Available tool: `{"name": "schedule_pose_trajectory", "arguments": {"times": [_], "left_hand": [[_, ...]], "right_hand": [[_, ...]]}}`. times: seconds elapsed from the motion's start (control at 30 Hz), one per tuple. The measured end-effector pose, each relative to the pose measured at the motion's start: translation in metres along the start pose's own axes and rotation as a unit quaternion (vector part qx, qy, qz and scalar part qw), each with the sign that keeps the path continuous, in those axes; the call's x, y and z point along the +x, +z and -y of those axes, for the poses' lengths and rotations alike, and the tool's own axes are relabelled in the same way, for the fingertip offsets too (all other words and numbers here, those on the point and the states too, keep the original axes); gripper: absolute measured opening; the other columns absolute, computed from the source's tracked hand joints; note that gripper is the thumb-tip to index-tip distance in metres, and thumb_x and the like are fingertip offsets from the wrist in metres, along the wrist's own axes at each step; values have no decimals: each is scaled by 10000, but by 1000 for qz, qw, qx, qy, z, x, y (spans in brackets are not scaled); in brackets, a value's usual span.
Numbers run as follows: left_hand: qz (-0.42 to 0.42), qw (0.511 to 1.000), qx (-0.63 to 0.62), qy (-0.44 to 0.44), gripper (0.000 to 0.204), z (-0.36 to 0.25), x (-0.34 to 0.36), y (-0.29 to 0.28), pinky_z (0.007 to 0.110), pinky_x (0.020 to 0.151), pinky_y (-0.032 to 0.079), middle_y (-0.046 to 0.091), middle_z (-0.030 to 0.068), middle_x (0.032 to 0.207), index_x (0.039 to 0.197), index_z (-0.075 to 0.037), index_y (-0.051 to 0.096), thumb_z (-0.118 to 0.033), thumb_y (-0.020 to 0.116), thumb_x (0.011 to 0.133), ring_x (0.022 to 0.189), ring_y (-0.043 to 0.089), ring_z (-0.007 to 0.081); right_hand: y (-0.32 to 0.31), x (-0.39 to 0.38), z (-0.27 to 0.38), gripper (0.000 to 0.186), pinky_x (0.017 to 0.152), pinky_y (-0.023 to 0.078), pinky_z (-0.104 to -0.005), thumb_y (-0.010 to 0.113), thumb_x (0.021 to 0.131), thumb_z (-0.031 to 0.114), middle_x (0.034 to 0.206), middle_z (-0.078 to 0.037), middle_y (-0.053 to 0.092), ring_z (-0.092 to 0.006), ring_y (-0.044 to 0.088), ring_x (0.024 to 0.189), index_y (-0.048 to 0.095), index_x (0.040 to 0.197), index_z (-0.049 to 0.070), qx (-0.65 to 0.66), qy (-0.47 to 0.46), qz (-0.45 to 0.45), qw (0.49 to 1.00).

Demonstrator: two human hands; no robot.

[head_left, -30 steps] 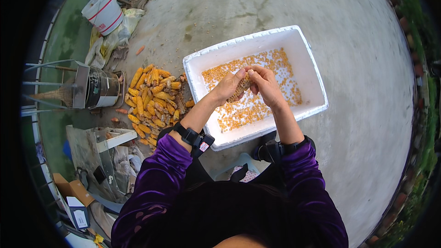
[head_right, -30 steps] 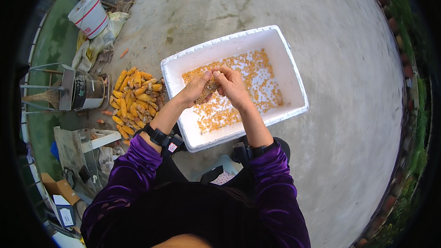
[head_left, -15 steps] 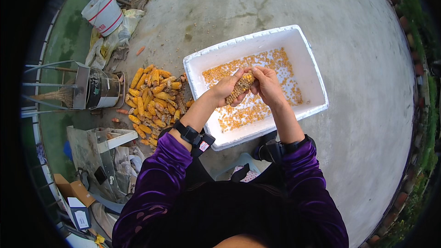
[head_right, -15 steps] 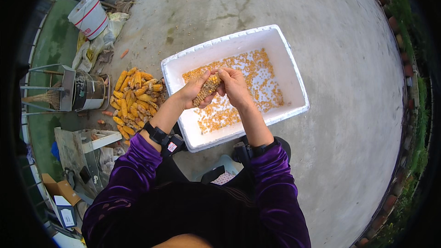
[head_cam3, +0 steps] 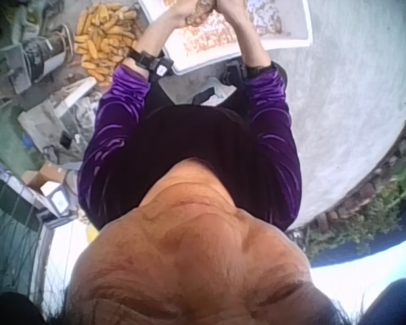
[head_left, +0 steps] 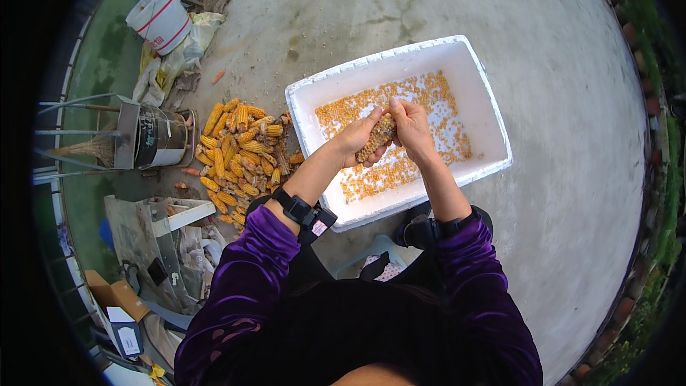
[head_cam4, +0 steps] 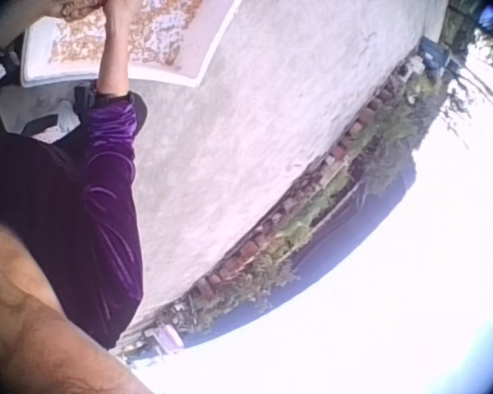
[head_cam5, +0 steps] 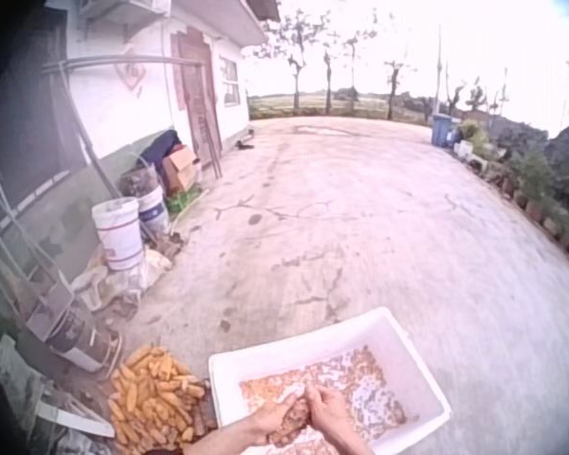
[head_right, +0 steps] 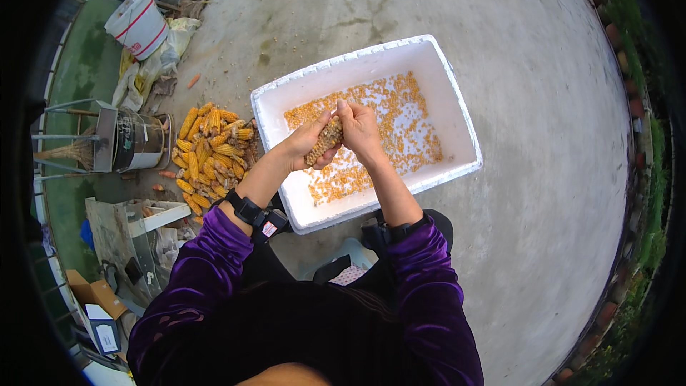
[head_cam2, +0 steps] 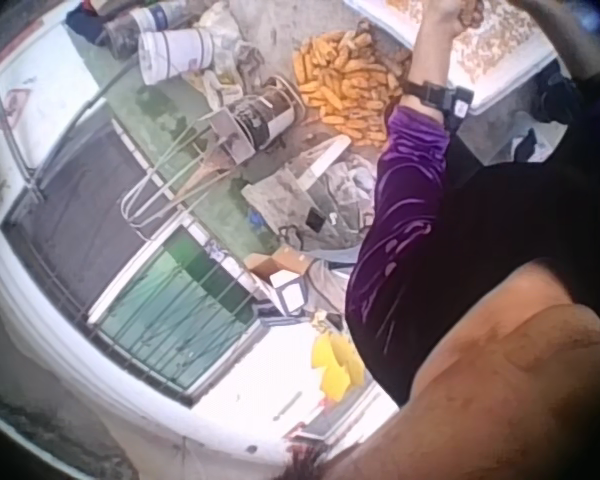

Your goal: The person shucks corn cobs by hand, removing kernels into a white styrofoam container. The person repeatedly picks up cobs from a pile, rubs kernels off, and places the cobs back down.

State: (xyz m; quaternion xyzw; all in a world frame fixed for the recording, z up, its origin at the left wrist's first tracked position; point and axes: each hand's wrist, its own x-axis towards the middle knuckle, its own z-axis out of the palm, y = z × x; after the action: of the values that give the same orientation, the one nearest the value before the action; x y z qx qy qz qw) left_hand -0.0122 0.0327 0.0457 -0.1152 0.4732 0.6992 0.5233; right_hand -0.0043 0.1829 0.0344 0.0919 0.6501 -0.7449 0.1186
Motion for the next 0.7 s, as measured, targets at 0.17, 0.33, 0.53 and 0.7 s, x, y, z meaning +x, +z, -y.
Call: {"name": "schedule_pose_trajectory", "arguments": {"times": [0.17,0.33,0.53,0.7], "left_hand": [[142,962,-225,-64,668,3,3,-13,223,358,291,455,3,546,865,-76,536,-688,269,896,425,424,106],[202,931,-298,-61,658,6,6,-23,226,372,290,464,2,574,881,-110,547,-710,276,879,457,432,109],[116,967,-228,3,669,1,3,-17,232,368,339,502,7,583,877,-130,545,-750,295,845,447,473,114],[-95,967,54,229,345,6,6,-17,322,536,488,601,118,733,900,-46,530,-358,652,818,635,613,197]], "right_hand": [[-12,-6,20,410,436,385,-187,469,961,338,618,-21,550,-68,498,474,581,1051,-46,31,-12,78,996],[-7,-7,20,509,638,445,-238,719,773,117,845,-31,567,-87,490,698,497,1209,-23,-82,-88,129,984],[-10,-10,24,702,774,469,-280,657,698,38,1183,-136,512,-160,525,932,383,1343,0,-146,-57,129,979],[-16,-3,0,745,1115,231,-425,601,703,53,1455,-230,255,-374,238,1364,314,1389,15,-396,-184,12,899]]}}
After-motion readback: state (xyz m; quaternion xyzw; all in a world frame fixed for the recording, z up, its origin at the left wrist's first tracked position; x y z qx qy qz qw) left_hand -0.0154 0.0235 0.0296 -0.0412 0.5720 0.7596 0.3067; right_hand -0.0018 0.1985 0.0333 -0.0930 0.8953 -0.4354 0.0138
